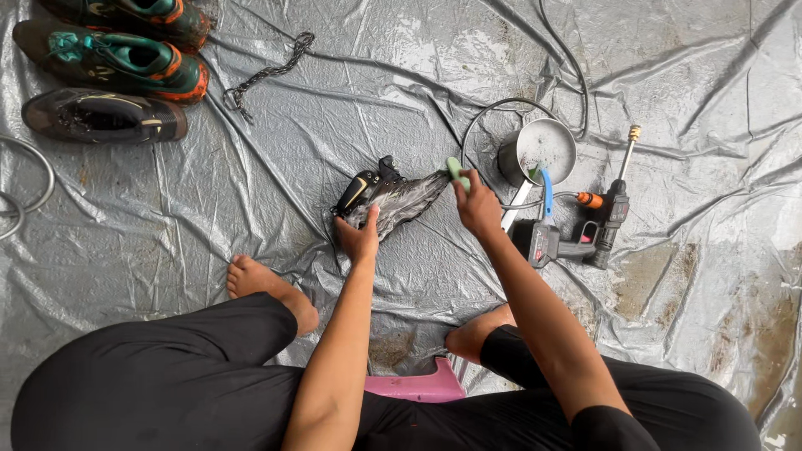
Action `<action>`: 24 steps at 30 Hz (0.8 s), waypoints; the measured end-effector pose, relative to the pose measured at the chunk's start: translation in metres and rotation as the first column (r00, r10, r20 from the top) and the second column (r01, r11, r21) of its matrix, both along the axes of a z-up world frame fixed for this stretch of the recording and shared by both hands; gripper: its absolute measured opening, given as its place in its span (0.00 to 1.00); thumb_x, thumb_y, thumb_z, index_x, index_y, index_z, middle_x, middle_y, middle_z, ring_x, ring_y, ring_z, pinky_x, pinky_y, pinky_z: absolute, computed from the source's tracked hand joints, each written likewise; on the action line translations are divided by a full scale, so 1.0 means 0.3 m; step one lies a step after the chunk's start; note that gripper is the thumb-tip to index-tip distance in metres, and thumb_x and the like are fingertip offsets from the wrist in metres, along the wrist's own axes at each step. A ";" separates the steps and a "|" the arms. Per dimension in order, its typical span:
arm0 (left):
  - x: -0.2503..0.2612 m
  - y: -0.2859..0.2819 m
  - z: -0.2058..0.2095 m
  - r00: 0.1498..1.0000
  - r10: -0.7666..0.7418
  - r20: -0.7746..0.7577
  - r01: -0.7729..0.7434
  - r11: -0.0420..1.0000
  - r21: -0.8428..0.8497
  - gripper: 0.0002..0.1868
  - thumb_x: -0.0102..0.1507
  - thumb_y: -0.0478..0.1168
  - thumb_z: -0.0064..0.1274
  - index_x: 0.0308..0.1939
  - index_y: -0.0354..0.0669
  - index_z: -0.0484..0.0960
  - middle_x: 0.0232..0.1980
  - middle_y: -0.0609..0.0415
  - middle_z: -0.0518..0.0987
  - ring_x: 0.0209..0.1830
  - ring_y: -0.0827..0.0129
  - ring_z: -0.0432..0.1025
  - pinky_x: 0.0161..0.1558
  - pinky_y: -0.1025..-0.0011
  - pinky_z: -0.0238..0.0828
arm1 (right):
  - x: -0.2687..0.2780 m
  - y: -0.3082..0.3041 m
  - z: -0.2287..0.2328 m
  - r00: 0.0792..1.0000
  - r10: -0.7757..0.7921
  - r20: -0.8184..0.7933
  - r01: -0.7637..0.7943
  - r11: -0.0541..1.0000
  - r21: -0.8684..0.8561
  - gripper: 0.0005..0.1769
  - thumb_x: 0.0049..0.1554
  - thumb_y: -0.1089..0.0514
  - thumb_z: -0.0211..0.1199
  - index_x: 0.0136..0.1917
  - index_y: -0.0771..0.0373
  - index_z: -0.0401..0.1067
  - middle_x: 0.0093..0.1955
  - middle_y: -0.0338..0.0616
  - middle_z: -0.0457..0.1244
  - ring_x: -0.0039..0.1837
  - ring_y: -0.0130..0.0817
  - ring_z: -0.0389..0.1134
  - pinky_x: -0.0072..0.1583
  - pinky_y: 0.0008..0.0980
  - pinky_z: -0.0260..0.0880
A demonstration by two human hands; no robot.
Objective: The person scrubs a black shoe with a green brush and soapy water. They repeatedly dip the brush into a metal pot containing soapy water and continue scrubbing the shoe's surface.
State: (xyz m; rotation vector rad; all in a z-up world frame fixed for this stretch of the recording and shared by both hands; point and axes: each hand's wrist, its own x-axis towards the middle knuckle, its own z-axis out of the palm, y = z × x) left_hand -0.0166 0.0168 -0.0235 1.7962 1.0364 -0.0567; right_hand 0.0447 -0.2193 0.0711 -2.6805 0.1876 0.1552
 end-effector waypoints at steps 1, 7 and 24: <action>-0.023 0.012 -0.003 1.000 -0.004 0.000 0.004 1.000 0.001 0.59 0.55 0.72 0.69 0.75 0.35 0.65 0.70 0.34 0.73 0.74 0.46 0.68 0.75 0.52 0.64 | -0.047 0.049 0.031 1.000 -0.004 0.000 0.004 1.000 0.001 0.15 0.69 0.40 0.54 0.66 0.42 0.65 0.42 0.60 0.70 0.48 0.67 0.74 0.53 0.62 0.74; -0.049 -0.005 -0.001 0.995 -0.014 0.098 0.006 0.996 0.084 0.53 0.59 0.66 0.68 0.73 0.30 0.65 0.66 0.31 0.70 0.73 0.36 0.66 0.74 0.48 0.61 | -0.019 0.034 0.053 0.907 0.393 0.149 -0.380 0.918 -0.113 0.18 0.63 0.45 0.62 0.65 0.44 0.73 0.40 0.55 0.70 0.40 0.61 0.74 0.44 0.59 0.76; -0.049 -0.029 -0.090 0.986 -0.010 0.167 -0.013 0.991 0.136 0.54 0.57 0.66 0.68 0.72 0.29 0.67 0.60 0.31 0.72 0.66 0.35 0.69 0.71 0.46 0.65 | 0.073 -0.081 -0.055 0.991 0.118 -0.059 -0.117 0.993 0.016 0.14 0.68 0.38 0.57 0.64 0.38 0.69 0.37 0.61 0.70 0.46 0.67 0.75 0.54 0.59 0.73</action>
